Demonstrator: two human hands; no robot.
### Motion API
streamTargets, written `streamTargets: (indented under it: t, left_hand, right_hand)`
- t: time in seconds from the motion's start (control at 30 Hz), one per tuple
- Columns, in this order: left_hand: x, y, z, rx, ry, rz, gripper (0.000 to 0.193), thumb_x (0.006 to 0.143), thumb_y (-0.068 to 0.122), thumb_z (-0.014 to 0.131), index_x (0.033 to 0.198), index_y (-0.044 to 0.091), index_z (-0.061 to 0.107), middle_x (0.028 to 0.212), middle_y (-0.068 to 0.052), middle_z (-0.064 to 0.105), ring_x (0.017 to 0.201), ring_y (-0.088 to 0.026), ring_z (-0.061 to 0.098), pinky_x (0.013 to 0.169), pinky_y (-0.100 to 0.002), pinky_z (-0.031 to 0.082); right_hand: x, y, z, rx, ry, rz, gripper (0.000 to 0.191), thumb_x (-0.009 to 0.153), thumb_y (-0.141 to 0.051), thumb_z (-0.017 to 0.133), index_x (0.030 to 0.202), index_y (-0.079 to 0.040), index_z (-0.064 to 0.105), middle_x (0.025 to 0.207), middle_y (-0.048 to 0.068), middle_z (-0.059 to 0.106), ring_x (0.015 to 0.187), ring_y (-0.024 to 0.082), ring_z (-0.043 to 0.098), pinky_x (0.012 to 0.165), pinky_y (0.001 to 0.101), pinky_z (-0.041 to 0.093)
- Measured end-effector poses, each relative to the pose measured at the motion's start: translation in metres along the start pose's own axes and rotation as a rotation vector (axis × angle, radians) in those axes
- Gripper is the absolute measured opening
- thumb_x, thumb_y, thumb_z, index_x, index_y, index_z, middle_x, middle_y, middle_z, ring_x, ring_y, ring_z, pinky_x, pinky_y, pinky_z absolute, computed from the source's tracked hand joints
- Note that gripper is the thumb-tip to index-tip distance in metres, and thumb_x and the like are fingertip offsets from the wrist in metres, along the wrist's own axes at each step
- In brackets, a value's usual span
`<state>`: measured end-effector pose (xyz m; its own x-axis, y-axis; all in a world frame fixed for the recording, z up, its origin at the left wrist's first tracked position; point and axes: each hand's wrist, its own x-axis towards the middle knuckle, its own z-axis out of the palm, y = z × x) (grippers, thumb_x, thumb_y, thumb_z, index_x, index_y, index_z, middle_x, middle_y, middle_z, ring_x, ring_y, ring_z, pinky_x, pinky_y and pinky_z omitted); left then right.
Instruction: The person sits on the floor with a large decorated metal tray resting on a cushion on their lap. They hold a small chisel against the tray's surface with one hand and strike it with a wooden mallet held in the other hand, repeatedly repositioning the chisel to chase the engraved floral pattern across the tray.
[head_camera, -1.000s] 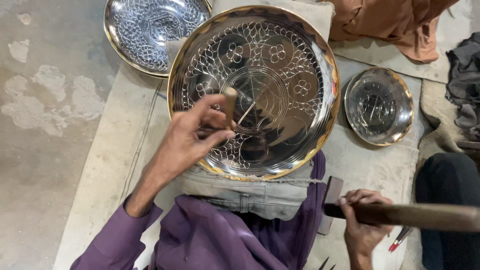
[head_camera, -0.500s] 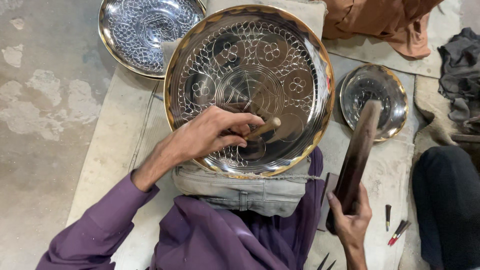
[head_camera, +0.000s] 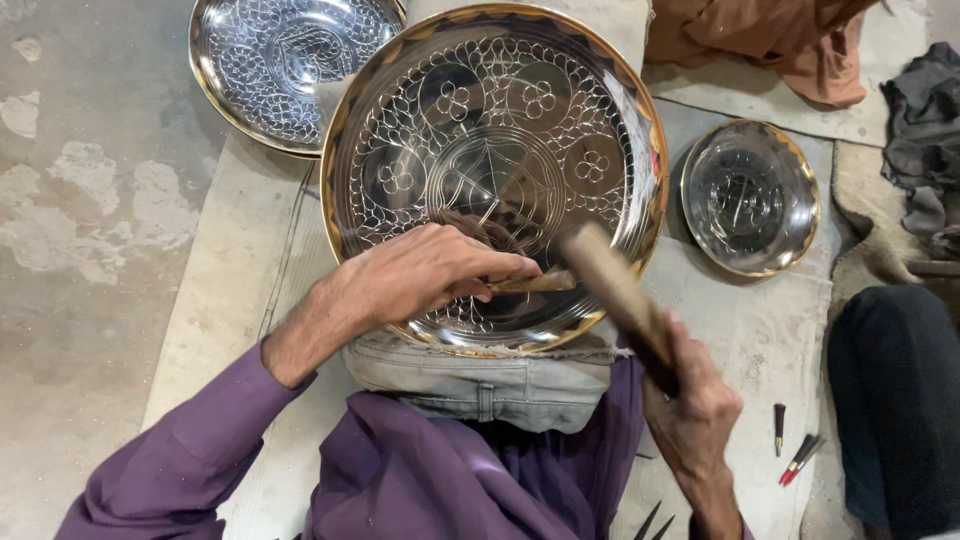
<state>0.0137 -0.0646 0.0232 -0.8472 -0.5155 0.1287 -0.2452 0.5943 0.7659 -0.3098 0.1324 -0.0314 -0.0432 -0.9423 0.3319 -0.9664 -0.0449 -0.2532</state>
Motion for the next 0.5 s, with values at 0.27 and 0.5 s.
streamTargets:
  t: [0.27,0.5]
  left_hand:
    - [-0.008,0.002,0.005,-0.037,0.141,-0.114,0.055,0.084,0.008,0.07,0.138,0.014,0.059,0.1,-0.01,0.076,0.087,-0.028,0.074,0.078,-0.043,0.058]
    - [-0.01,0.005,0.011,-0.153,0.326,-0.245,0.053,0.088,0.008,0.072,0.139,0.014,0.057,0.1,-0.011,0.078,0.086,-0.023,0.079,0.074,-0.04,0.06]
  right_hand:
    - [0.034,-0.011,-0.01,0.317,0.029,0.045,0.07,0.091,0.005,0.071,0.155,-0.009,0.048,0.126,0.017,0.071,0.105,0.019,0.07,0.089,0.0293,0.057]
    - [0.099,-0.014,-0.043,-0.082,-0.124,-0.076,0.077,0.08,0.002,0.075,0.152,-0.016,0.053,0.106,0.013,0.076,0.089,0.026,0.073,0.079,0.0398,0.059]
